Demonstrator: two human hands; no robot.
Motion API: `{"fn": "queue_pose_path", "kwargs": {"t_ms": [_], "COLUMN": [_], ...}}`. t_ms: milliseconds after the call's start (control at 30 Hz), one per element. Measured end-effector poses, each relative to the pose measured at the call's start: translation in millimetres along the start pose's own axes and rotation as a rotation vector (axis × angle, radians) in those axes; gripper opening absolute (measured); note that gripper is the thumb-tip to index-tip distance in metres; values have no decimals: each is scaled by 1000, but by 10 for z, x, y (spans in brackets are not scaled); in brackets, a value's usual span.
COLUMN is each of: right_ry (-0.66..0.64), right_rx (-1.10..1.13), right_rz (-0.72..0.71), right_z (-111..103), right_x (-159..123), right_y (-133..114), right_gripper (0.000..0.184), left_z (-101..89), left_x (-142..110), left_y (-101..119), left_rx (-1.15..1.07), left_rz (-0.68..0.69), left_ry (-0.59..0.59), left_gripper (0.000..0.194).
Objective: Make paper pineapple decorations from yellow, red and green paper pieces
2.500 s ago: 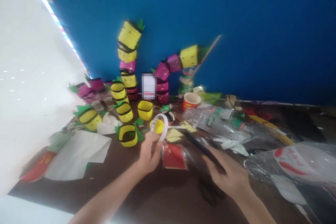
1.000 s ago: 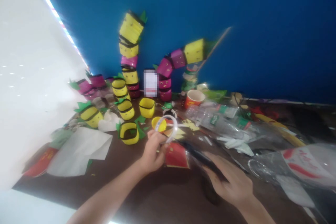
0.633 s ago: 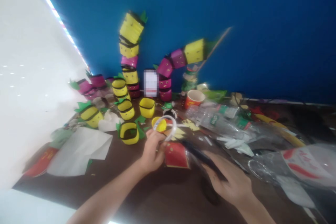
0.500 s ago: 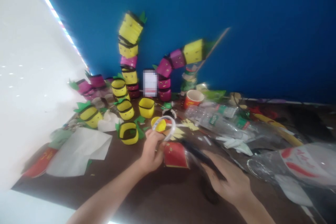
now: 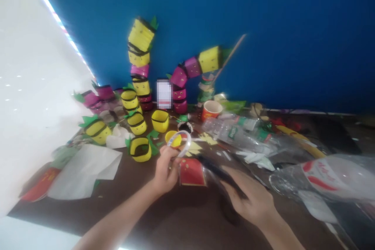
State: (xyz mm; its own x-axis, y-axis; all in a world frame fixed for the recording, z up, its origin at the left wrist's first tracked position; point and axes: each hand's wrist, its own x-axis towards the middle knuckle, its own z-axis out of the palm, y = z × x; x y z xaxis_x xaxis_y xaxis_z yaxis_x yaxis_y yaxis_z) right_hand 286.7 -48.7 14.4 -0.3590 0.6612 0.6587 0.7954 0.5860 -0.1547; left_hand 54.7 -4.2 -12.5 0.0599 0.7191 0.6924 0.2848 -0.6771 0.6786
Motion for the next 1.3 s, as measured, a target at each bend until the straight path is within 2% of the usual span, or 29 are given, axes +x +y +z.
{"fn": "queue_pose_path", "kwargs": {"t_ms": [167,267,333,467,633,833,933,1033,1167,1300], "right_ry": [102,196,212,144,16,-118,-139,-29,167,173], "right_rx": [-102,-142,-175,-226,-408,-502,-520,-333,171,291], "right_rz": [-35,46,86,138,250,279,282,277,178,149], "right_z": [63,73,79,124,175,269,293,237,122,93], "right_x": [8,21,27,23,-3,-101,-120,-53,66,90], "right_y": [59,52,51,104,189,274,296,205,-68,-256], "right_gripper": [28,29,28,30,40,30,28,21,13,16], "left_z": [-18,-29,-27,-6,8,30,50,61,56,60], "left_x": [-15,0,7,-5,-6,9,-1,-7,-1,-12], "left_y": [-23,-20,-9,13,34,58,68,91,153,190], "left_rx": [-85,-86,-81,-87,-61,-54,-57,-62,6,57], "left_rz": [-70,-77,-59,-44,-14,41,84,126,175,216], "left_ry": [165,112,68,36,-1,-113,-204,-298,-473,-574], "left_gripper": [10,8,7,6,6,7,5,5,6,4]}}
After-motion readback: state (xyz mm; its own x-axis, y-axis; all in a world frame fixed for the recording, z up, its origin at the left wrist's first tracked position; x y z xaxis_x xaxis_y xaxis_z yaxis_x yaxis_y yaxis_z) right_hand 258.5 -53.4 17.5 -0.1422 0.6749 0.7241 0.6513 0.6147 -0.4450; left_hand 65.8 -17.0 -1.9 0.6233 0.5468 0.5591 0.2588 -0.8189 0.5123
